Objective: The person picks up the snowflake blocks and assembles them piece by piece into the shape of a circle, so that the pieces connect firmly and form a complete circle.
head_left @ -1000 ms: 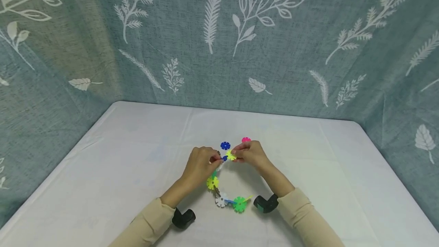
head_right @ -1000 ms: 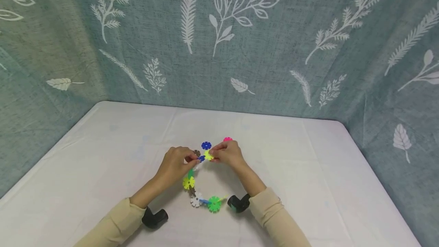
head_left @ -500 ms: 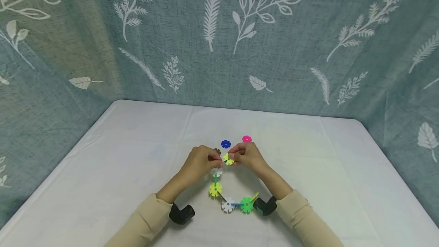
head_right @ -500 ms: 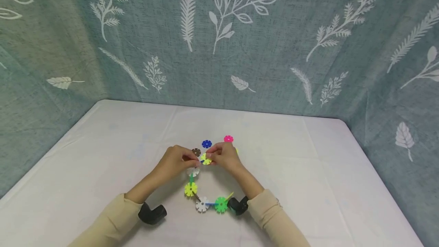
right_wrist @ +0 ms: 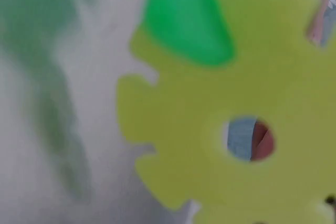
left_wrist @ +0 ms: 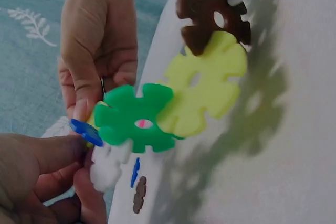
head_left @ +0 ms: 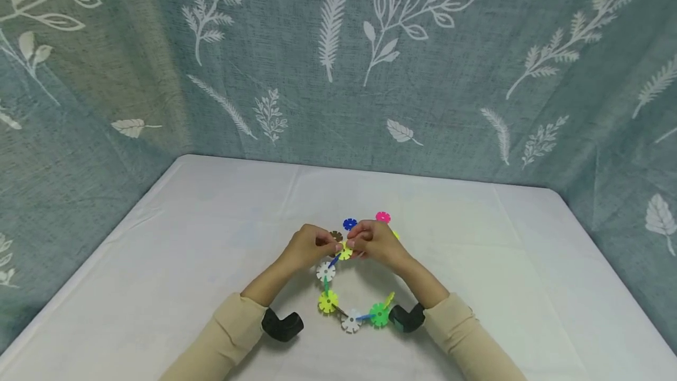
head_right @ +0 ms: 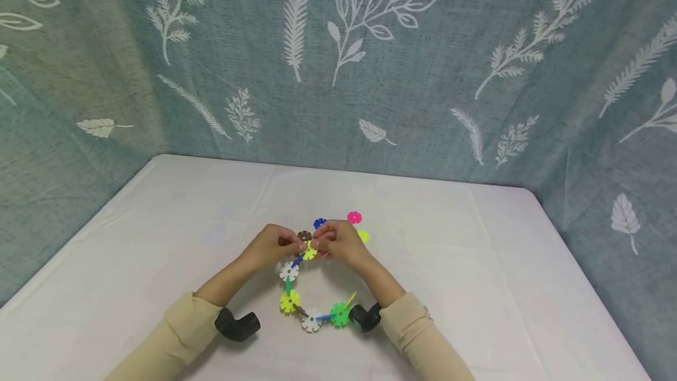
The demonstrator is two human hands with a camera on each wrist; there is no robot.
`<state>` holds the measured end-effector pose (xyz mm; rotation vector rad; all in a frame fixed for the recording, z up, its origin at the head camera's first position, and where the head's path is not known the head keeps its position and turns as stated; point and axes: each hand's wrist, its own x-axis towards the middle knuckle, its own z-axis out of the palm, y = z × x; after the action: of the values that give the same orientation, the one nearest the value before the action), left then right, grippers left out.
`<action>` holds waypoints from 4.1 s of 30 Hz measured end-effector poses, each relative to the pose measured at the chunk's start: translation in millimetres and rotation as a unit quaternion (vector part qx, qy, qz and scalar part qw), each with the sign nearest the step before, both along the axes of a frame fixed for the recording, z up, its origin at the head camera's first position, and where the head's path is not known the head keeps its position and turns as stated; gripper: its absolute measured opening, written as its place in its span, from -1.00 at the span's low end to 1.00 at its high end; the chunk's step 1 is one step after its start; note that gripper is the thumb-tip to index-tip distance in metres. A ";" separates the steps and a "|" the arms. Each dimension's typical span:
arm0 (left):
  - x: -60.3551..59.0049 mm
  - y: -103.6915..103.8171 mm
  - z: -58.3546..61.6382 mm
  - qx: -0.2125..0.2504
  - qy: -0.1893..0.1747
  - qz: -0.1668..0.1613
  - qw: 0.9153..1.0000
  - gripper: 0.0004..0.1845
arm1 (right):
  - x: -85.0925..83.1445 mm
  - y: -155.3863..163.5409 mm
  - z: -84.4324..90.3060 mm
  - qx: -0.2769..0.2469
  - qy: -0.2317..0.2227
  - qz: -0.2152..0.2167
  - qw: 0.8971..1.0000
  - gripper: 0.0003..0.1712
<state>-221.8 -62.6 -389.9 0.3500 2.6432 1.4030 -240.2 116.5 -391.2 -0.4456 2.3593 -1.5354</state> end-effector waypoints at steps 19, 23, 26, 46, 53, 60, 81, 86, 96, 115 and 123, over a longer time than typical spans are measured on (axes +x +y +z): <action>15.2 -34.4 -6.2 0.034 -0.031 0.028 0.999 -0.85 | -42.8 -13.0 -4.6 0.213 0.139 0.128 0.958 -0.61; 15.2 -32.4 -4.4 0.034 -0.036 0.026 0.998 -0.85 | -41.3 -15.1 -5.5 0.235 0.169 0.128 0.949 -0.62; 15.1 -30.8 -2.9 0.036 -0.040 0.035 0.998 -0.86 | -41.1 -17.2 -6.2 0.245 0.185 0.119 0.944 -0.68; 10.5 -16.4 1.5 0.058 -0.069 0.034 0.995 -0.84 | -13.0 6.1 5.9 0.181 0.229 0.079 0.953 -0.85; 12.0 -10.2 5.7 0.075 -0.087 0.032 0.993 -0.83 | -5.1 8.9 11.1 0.208 0.283 0.063 0.934 -0.84; 10.0 -8.1 5.2 0.080 -0.089 0.032 0.992 -0.82 | -1.6 6.8 13.5 0.221 0.336 0.064 0.913 -0.83; 13.3 11.0 -0.7 -0.067 0.169 0.057 0.982 -0.87 | 1.7 10.9 16.9 0.284 0.418 0.124 0.854 -0.84; 11.8 18.1 0.9 -0.073 0.244 0.013 0.967 -0.85 | -1.4 12.8 9.9 0.235 0.367 0.120 0.892 -0.86; 13.7 22.5 -5.0 -0.097 0.222 0.015 0.970 -0.91 | -13.9 33.4 8.6 0.118 0.233 0.054 0.964 -0.84; 14.8 18.4 -7.2 -0.068 0.195 0.042 0.978 -0.88 | -36.2 72.1 -10.6 0.212 0.022 -0.142 0.967 -0.73; 12.9 23.7 -9.9 -0.061 0.203 0.032 0.977 -0.86 | -30.9 70.9 -7.3 0.244 0.048 -0.146 0.957 -0.85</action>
<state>-208.9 -38.9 -399.8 0.5986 3.0737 1.2947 -271.1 187.4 -398.6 -0.0570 2.8583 -0.9819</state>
